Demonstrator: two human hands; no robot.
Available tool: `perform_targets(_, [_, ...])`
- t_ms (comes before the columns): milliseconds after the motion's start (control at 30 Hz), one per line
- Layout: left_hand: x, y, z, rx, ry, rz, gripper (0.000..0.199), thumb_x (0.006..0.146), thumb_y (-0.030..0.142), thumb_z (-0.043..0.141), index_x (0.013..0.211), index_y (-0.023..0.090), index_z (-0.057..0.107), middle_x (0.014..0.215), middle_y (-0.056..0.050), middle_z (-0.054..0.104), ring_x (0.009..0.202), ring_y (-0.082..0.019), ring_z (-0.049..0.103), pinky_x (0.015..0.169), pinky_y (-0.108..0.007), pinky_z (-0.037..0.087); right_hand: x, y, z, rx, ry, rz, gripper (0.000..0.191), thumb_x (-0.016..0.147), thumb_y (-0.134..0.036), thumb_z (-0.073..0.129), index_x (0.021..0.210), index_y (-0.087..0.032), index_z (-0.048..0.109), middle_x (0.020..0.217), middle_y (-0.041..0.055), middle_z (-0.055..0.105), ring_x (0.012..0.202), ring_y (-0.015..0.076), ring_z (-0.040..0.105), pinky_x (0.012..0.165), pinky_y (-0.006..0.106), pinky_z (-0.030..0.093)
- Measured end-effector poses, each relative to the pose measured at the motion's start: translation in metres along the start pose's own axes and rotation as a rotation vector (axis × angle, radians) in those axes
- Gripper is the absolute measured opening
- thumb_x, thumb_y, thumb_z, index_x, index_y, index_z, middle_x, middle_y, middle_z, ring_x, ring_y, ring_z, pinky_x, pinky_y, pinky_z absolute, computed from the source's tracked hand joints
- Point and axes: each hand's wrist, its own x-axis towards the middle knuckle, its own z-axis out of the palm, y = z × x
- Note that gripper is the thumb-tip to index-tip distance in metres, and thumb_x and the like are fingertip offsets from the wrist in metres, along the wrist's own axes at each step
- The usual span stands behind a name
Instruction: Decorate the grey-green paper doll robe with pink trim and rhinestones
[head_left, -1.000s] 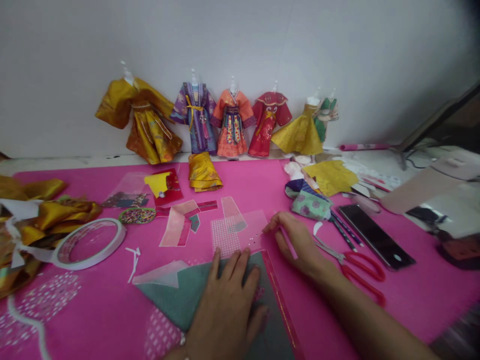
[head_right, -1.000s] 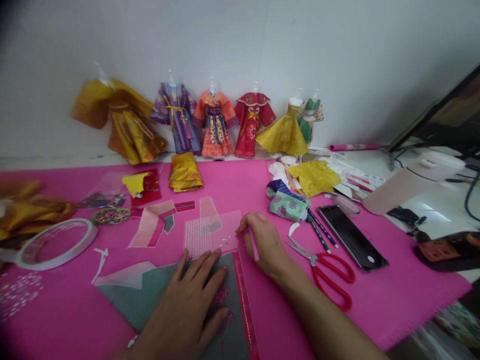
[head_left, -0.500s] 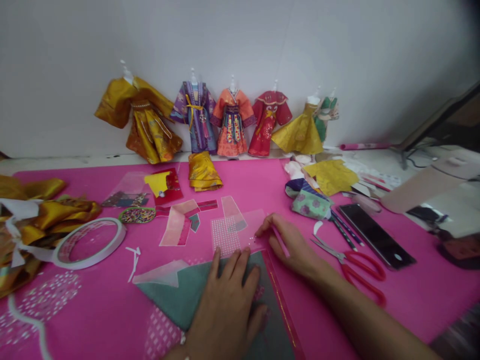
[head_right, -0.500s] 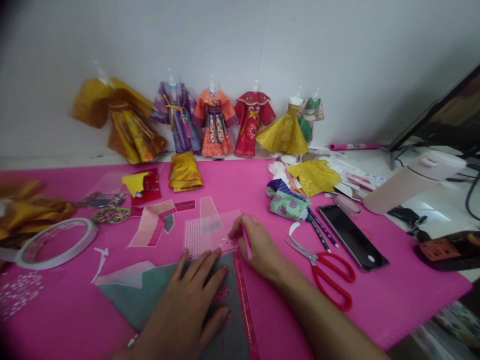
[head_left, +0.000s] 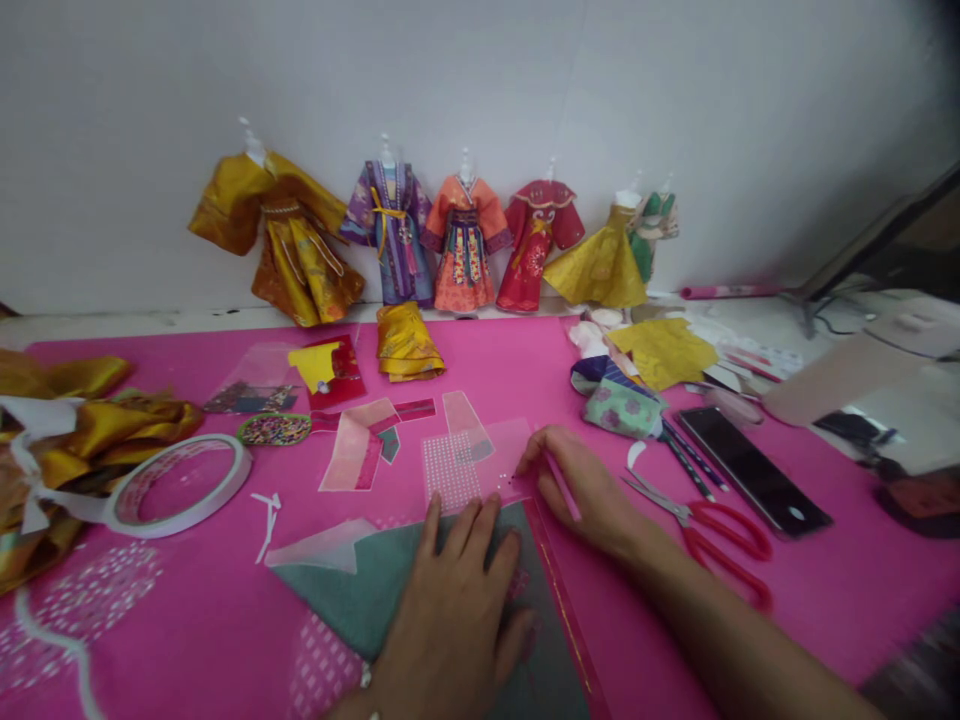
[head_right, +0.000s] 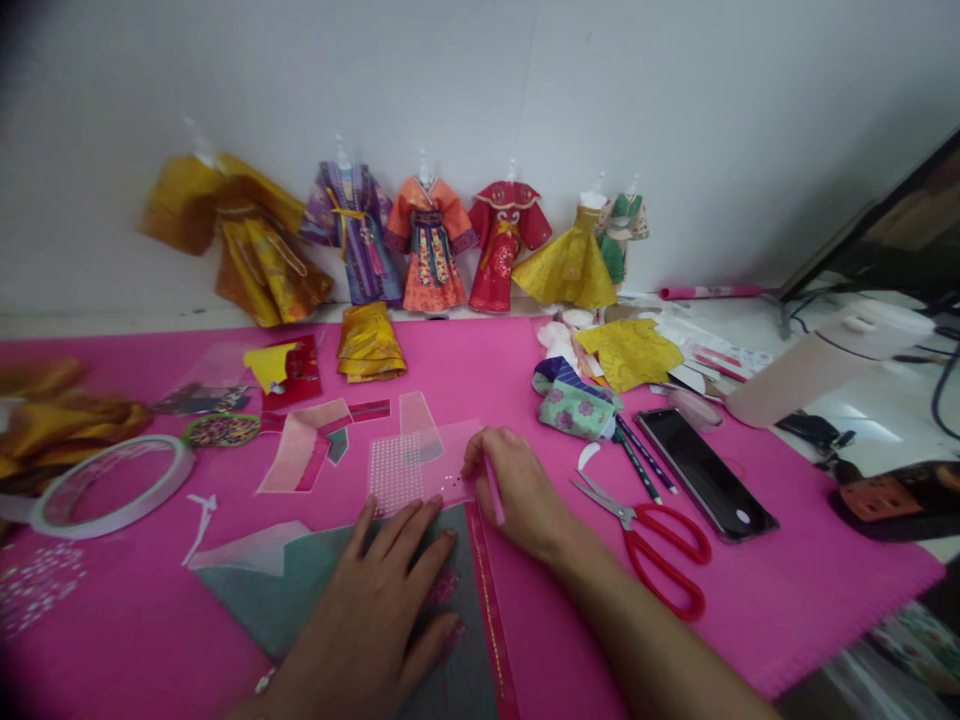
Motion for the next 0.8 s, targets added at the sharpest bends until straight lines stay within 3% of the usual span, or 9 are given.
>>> perform_targets(333, [-0.0004, -0.0004, 0.0010, 0.010, 0.000, 0.007, 0.052, 0.083, 0.040, 0.055, 0.130, 0.021, 0.047, 0.142, -0.017, 0.040, 0.131, -0.034, 0.033, 0.105, -0.065, 0.017, 0.0027, -0.0014, 0.0016, -0.190, -0.013, -0.109, 0.022, 0.074, -0.001, 0.052, 0.086, -0.019, 0.049, 0.082, 0.0045, 0.058, 0.078, 0.0205, 0.049, 0.070, 0.034, 0.039])
perform_targets(800, [-0.0005, 0.0000, -0.0012, 0.004, -0.003, 0.002, 0.049, 0.083, 0.040, 0.054, 0.128, 0.020, 0.049, 0.142, -0.018, 0.041, 0.131, -0.034, 0.034, 0.105, -0.065, 0.019, 0.0050, 0.0003, 0.0070, -0.244, -0.054, -0.091, 0.019, 0.078, -0.003, 0.053, 0.084, -0.020, 0.048, 0.081, 0.0043, 0.057, 0.076, 0.0202, 0.048, 0.068, 0.034, 0.039])
